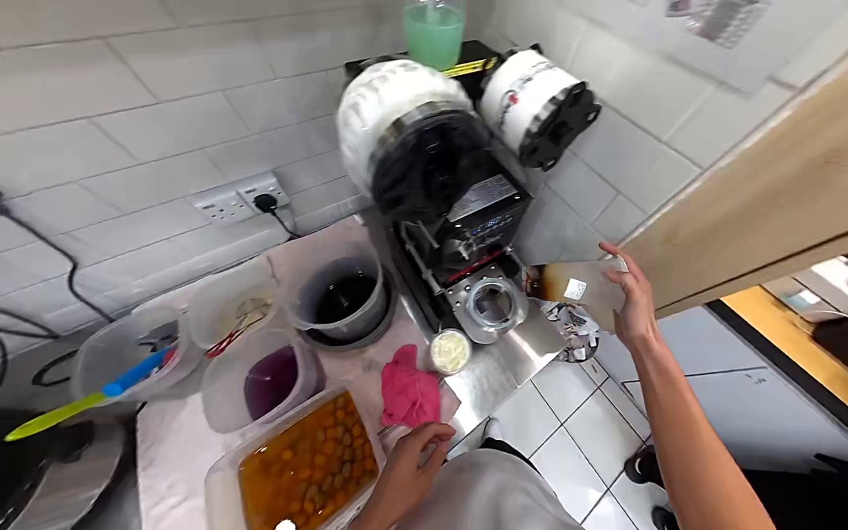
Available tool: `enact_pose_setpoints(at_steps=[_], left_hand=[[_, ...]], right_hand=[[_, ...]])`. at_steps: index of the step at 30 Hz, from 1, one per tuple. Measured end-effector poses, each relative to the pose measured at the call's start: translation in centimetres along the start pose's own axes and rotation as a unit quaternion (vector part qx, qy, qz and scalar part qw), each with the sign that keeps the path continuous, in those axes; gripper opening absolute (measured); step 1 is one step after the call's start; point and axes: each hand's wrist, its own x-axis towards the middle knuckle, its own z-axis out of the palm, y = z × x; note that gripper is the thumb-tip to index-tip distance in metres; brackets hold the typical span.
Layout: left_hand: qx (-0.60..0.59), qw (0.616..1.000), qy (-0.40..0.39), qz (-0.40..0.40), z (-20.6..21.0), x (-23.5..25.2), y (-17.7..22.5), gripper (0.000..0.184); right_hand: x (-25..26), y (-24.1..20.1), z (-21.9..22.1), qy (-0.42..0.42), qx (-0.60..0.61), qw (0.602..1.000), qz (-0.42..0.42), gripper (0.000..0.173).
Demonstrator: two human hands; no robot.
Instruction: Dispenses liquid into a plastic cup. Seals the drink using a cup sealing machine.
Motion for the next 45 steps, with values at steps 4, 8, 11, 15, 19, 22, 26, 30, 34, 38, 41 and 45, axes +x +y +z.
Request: enact_pose_setpoints(at_steps=[4, 8, 11, 15, 19, 22, 26, 30, 34, 38, 41, 45], left_hand=[[-0.022, 1.0, 0.008, -0.003, 2.7, 2.8, 2.1, 0.028], [-0.03, 0.999, 0.017, 0.017, 5.7, 5.6, 5.7, 0.028], [-0.02, 0.999, 0.032, 0.016, 8.0, 6.6, 8.3, 0.027], [-0.036, 0.997, 0.061, -0.002, 10.7, 6.0, 9.6, 0.028], [-0.07, 0.993, 0.09, -0.022, 12.3, 4.5, 9.6, 0.027], [-0.084, 0.989, 0.111, -0.04, 12.3, 3.0, 9.3, 0.027], [-0.106, 0.984, 0.14, -0.02, 11.1, 1.7, 9.1, 0.026], [-0.171, 0.953, 0.249, 0.011, 6.2, -0.4, 9.5, 0.024], [-0.166, 0.92, 0.355, 0.013, 0.2, -4.6, 9.1, 0.024], [-0.209, 0.891, 0.404, 0.004, -3.6, -8.9, 7.3, 0.024], [-0.25, 0.888, 0.386, -0.011, -4.3, -9.5, 5.5, 0.024], [-0.271, 0.906, 0.326, -0.003, -5.6, -8.1, 4.7, 0.022]], right_hand=[[-1.4, 1.9, -3.6, 0.022, 0.302, 0.946, 0.12, 0.05], [-2.3, 4.5, -5.8, -0.001, 0.366, 0.919, 0.145, 0.052], [-2.1, 5.8, -7.0, -0.028, 0.359, 0.921, 0.152, 0.052], [-1.4, 6.8, -7.8, -0.064, 0.368, 0.914, 0.155, 0.052], [-2.5, 8.3, -5.7, -0.132, 0.595, 0.74, 0.283, 0.059], [-4.8, 9.4, -1.5, -0.182, 0.774, 0.517, 0.318, 0.079], [-4.9, 6.4, -2.1, -0.143, 0.656, 0.709, 0.216, 0.064], [-4.5, -1.2, -5.1, -0.204, 0.027, 0.95, -0.233, 0.069], [-7.5, -4.2, -3.3, -0.225, -0.079, 0.906, -0.351, 0.063], [-10.0, 3.0, 1.1, -0.182, 0.564, 0.797, 0.113, 0.067], [-13.1, 5.6, 5.0, -0.134, 0.761, 0.597, 0.214, 0.074], [-14.8, 2.2, 4.6, 0.0, 0.531, 0.847, 0.034, 0.056]])
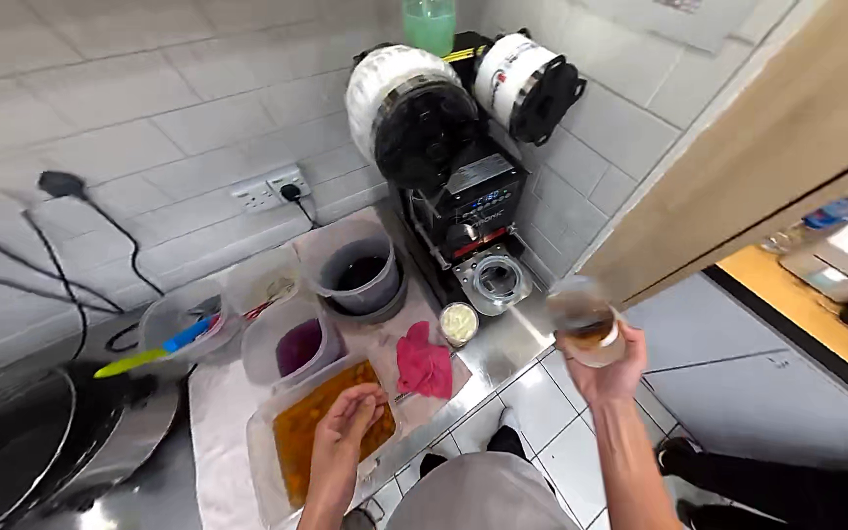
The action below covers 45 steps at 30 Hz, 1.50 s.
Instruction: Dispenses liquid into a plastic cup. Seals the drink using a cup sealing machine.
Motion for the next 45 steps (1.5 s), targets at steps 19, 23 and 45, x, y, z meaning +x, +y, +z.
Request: enact_pose_setpoints(at_steps=[19, 23, 45], left_hand=[[0.046, 0.978, -0.203, 0.001, 0.1, 5.5, 1.8, 0.023], [0.066, 0.983, -0.168, 0.019, 1.9, 7.3, 0.5, 0.028], [0.686, 0.681, -0.257, 0.025, 17.9, 16.4, -4.0, 0.097]], right_hand=[[-7.5, -4.8, 5.3, -0.002, -0.546, 0.817, -0.188, 0.059], [-8.2, -3.5, -0.9, 0.064, 0.191, 0.979, 0.021, 0.065], [-3.9, -10.6, -16.2, -0.014, -0.786, 0.616, -0.055, 0.066]])
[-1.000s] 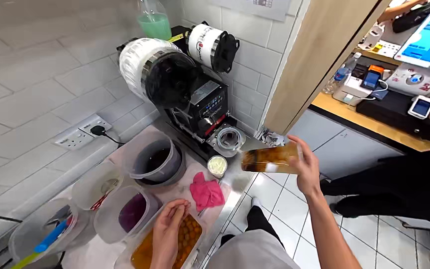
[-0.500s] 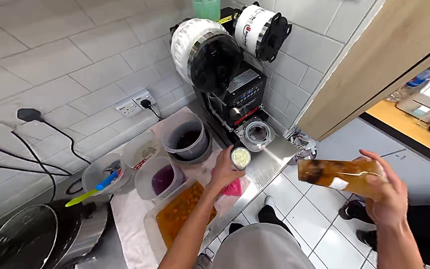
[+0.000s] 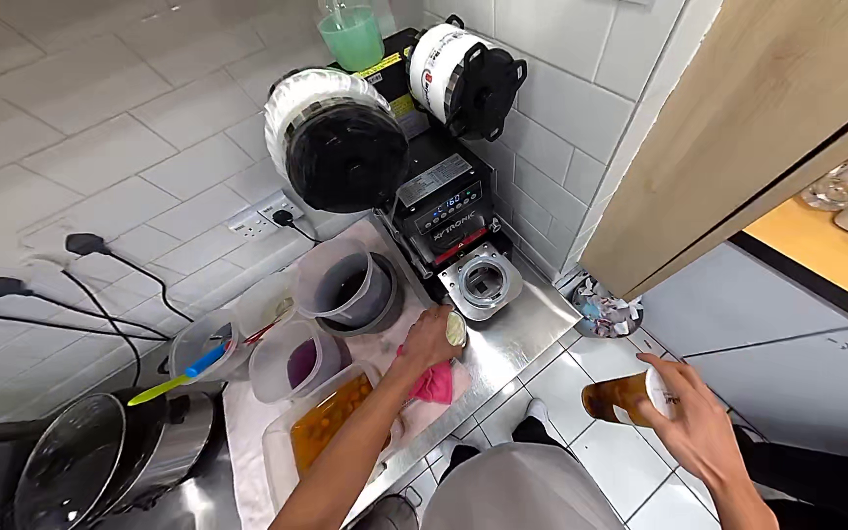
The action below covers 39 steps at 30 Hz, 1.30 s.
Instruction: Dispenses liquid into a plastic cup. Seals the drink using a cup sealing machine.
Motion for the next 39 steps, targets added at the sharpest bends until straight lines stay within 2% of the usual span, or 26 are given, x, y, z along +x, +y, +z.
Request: enact_pose_setpoints(at_steps=[6, 13, 17, 20, 27, 32, 39], left_hand=[[0.008, 1.0, 0.004, -0.025, -3.1, -1.9, 0.8, 0.095], [0.038, 0.999, 0.037, -0.007, -13.0, -4.6, 3.9, 0.09], [0.051, 0.994, 0.093, 0.024, -17.3, -4.1, 6.4, 0.088], [0.039, 0.993, 0.102, 0.045, -18.9, -2.3, 8.1, 0.088], [0.028, 0.991, 0.106, 0.075, -16.9, 3.3, 9.9, 0.089], [0.018, 0.995, 0.072, 0.062, -14.4, 5.1, 10.2, 0.09], [0.023, 0.997, 0.065, 0.041, -11.3, 7.0, 10.0, 0.09]], right_hand=[[1.8, 3.9, 0.8, -0.038, 0.011, 0.999, 0.0, 0.065], [5.6, 6.0, 1.5, -0.082, 0.016, 0.996, -0.02, 0.066], [6.9, 6.4, 1.3, -0.089, 0.038, 0.995, -0.031, 0.066], [7.3, 6.8, 1.0, -0.094, 0.056, 0.994, -0.03, 0.064], [6.5, 9.4, 0.0, -0.089, 0.045, 0.995, -0.028, 0.065], [5.5, 11.3, -1.4, -0.1, 0.042, 0.994, -0.006, 0.066], [5.7, 13.3, -1.0, -0.118, 0.022, 0.993, -0.003, 0.066]])
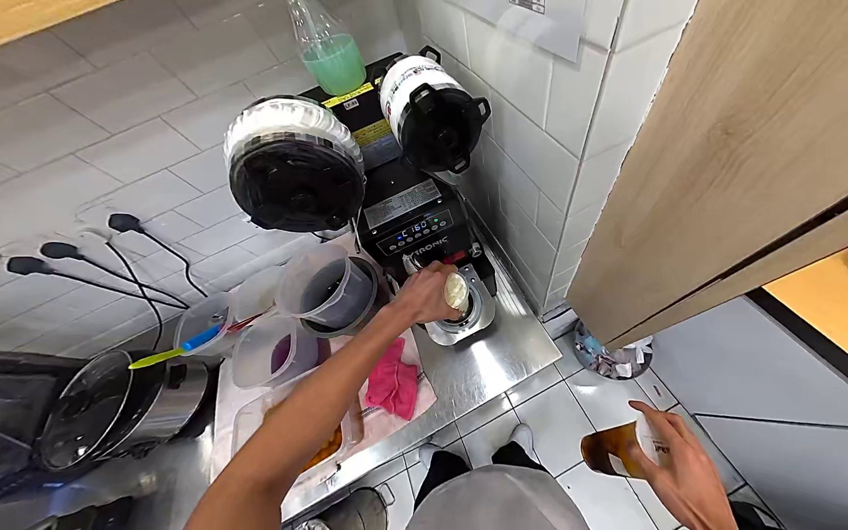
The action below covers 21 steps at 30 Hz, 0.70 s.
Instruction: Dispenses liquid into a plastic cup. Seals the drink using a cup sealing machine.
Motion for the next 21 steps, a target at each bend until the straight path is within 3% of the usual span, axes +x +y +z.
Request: enact_pose_setpoints(at_steps=[11, 17, 19, 21], left_hand=[[0.0, 1.0, -0.008, -0.024, 2.0, 0.0, -0.4, 0.094], [-0.033, 0.999, -0.002, -0.01, 1.6, -1.2, -1.1, 0.115], [-0.04, 0.999, 0.019, -0.006, 0.4, -2.0, -1.1, 0.106], [-0.045, 0.996, 0.079, -0.001, -1.2, -2.9, -0.9, 0.08]], right_hand=[[2.2, -0.8, 0.9, 0.008, 0.012, 1.0, -0.016, 0.065], [3.0, -0.9, 1.5, -0.004, 0.014, 1.0, -0.028, 0.065], [3.1, -0.9, 1.5, -0.008, 0.021, 0.999, -0.03, 0.065], [2.9, -0.7, 1.4, -0.015, 0.028, 0.999, -0.03, 0.065]])
